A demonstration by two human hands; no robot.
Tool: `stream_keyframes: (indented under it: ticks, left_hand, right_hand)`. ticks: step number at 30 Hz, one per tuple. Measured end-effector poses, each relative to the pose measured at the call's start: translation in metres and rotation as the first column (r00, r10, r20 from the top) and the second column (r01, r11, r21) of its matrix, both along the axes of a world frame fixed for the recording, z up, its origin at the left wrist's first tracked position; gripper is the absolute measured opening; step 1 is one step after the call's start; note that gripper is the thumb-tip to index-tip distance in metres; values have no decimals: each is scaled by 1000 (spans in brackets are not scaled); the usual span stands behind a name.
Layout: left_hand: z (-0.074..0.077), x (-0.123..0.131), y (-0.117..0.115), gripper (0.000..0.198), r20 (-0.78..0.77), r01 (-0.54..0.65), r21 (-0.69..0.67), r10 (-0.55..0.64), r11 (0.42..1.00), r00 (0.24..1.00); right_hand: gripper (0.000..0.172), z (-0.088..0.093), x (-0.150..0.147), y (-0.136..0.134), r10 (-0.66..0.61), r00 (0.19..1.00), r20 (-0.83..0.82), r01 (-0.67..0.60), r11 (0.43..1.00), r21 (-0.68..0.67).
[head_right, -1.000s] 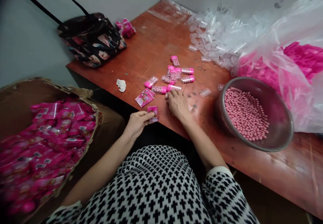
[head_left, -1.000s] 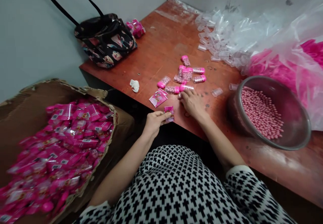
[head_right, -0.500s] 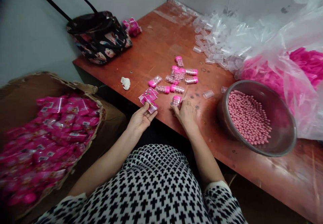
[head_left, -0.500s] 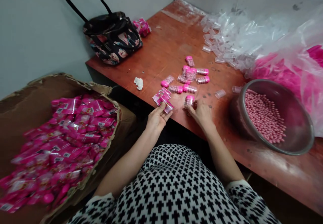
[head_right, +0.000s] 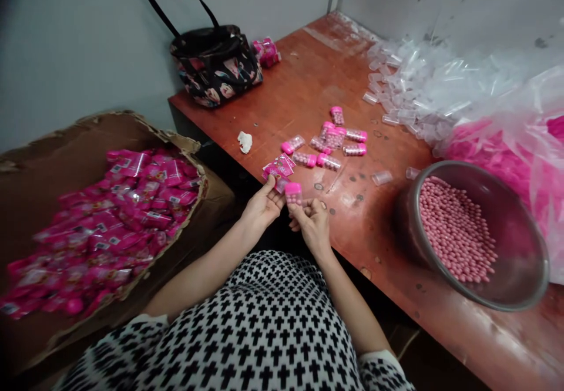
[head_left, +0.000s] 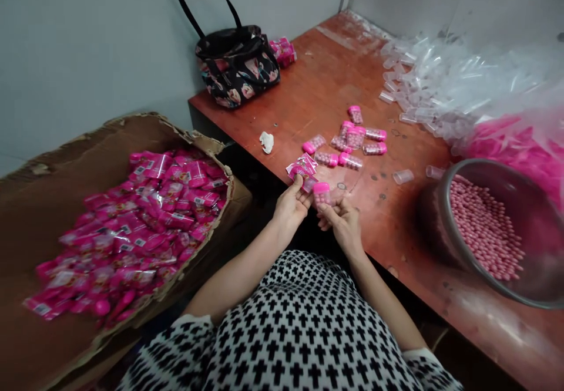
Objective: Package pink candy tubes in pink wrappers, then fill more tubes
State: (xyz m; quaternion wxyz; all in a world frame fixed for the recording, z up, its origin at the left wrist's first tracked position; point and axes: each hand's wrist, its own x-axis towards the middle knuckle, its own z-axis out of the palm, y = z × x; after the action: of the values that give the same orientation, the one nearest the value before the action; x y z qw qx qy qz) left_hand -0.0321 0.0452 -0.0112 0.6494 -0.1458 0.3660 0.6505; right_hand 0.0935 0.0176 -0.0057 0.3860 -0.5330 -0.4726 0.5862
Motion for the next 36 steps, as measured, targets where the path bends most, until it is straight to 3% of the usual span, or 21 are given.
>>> stream_keyframes:
  ticks: [9, 15, 20, 27, 33, 36]
  left_hand:
    - [1, 2, 0, 8, -7, 9, 22, -9, 1000, 1000]
    - [-3, 3, 0, 25, -187, 93, 166, -62, 982, 980]
    - [1, 0, 0, 39, -344, 240, 268, -140, 933, 929]
    - [-3, -3, 2, 37, -389, 348, 228, -243, 909, 889]
    - [2, -14, 7, 33, -523, 478, 208, -316, 853, 791]
    - [4, -16, 9, 31, -547, 502, 194, -332, 843, 769]
  right_hand:
    - [31, -7, -5, 1, 8, 1000, 0, -8, 999, 39]
    - [30, -12, -4, 6, 36, 996, -77, -35, 999, 19]
    - [30, -14, -6, 7, -1, 998, -59, 5, 997, 72]
    - [28, -14, -7, 8, -13, 998, -61, 20, 993, 118]
    - [30, -16, -4, 16, 60, 973, -221, -60, 998, 8]
    - [29, -17, -5, 16, 26, 990, -139, -15, 997, 78]
